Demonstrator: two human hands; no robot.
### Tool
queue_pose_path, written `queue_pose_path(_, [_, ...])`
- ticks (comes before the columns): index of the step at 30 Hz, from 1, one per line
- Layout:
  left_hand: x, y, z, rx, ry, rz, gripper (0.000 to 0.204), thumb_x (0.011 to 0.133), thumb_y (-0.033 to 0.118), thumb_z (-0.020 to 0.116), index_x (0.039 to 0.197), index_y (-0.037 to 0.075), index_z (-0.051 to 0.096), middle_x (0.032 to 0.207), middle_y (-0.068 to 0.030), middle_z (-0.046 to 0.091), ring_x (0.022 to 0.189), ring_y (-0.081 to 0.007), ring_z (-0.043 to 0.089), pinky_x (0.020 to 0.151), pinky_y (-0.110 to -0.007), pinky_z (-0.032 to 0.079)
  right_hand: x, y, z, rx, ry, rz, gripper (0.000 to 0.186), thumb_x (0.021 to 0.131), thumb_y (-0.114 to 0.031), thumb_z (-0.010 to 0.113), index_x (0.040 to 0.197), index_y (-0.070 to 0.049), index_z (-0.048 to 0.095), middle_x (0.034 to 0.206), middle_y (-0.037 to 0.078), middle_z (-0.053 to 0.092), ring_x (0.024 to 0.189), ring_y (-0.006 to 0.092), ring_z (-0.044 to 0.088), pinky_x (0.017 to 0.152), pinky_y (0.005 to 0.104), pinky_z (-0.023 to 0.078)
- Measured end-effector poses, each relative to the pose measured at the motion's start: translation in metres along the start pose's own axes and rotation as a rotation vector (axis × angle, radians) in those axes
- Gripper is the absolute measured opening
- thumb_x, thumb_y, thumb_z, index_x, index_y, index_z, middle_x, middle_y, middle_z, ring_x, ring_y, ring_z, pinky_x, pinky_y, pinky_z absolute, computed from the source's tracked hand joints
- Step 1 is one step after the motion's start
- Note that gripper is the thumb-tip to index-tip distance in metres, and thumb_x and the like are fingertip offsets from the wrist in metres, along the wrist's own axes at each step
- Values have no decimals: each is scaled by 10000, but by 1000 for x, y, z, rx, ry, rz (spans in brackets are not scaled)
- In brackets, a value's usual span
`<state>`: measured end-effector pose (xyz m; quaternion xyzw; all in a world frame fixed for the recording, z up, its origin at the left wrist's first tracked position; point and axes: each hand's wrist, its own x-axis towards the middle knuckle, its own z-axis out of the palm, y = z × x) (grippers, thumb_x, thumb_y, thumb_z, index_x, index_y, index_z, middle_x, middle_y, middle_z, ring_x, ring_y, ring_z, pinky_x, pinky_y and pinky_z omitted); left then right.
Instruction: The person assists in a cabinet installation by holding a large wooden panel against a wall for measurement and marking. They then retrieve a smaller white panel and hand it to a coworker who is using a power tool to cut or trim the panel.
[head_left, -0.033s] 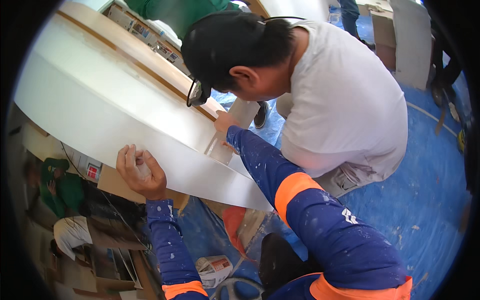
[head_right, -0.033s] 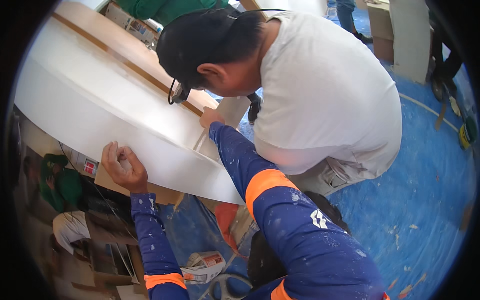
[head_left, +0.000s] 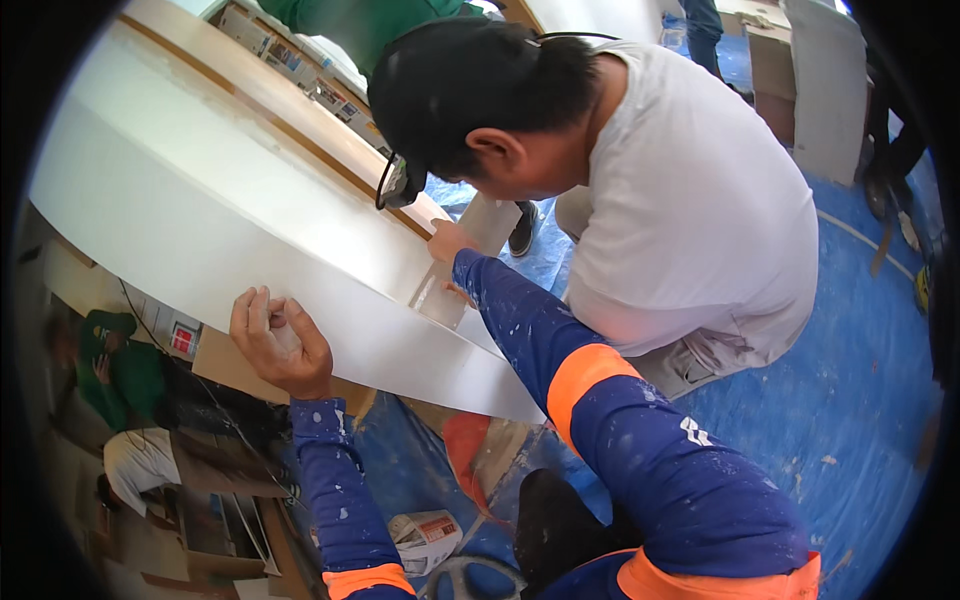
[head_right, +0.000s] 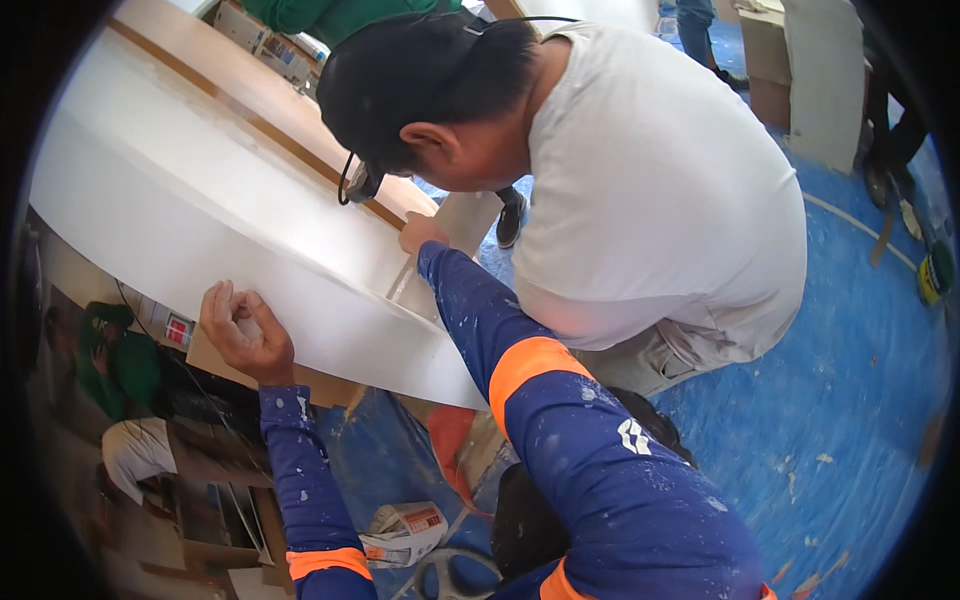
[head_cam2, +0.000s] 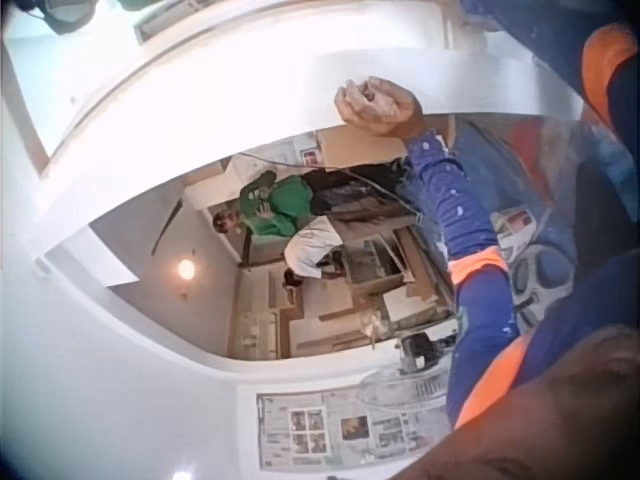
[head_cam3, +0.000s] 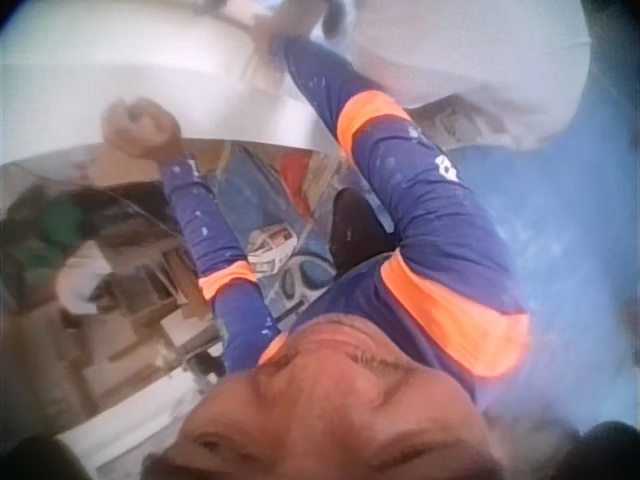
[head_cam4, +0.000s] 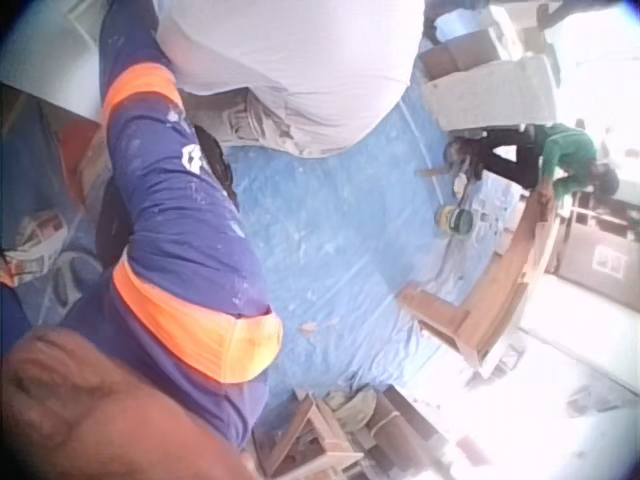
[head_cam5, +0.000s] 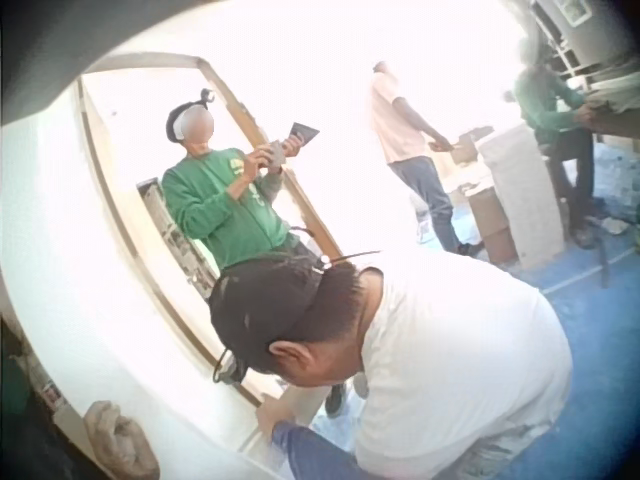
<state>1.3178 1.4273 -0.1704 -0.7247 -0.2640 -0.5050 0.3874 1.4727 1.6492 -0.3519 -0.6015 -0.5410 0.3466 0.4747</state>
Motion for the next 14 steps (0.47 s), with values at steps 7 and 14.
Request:
queue_pose_path(7, [1, -3, -4, 3, -7, -34, 332, 895, -53, 599, 1225, -65, 571, 1221, -204, 544, 862, -214, 587, 690, -290, 523, -18, 2, 20, 124, 116, -37, 486, 835, -118, 532, 1312, -85, 622, 1240, 230, 658, 1185, 380, 616, 990, 460, 493])
queue_pose_path(14, [2, -11, -8, 37, -47, -60, 364, 897, -1, 621, 1255, -27, 557, 1236, -225, 559, 937, -278, 644, 728, -319, 574, -128, -3, -36, 154, 61, -279, 514, 915, -253, 554, 1398, -78, 541, 1260, 269, 616, 1202, 375, 591, 1043, 468, 432])
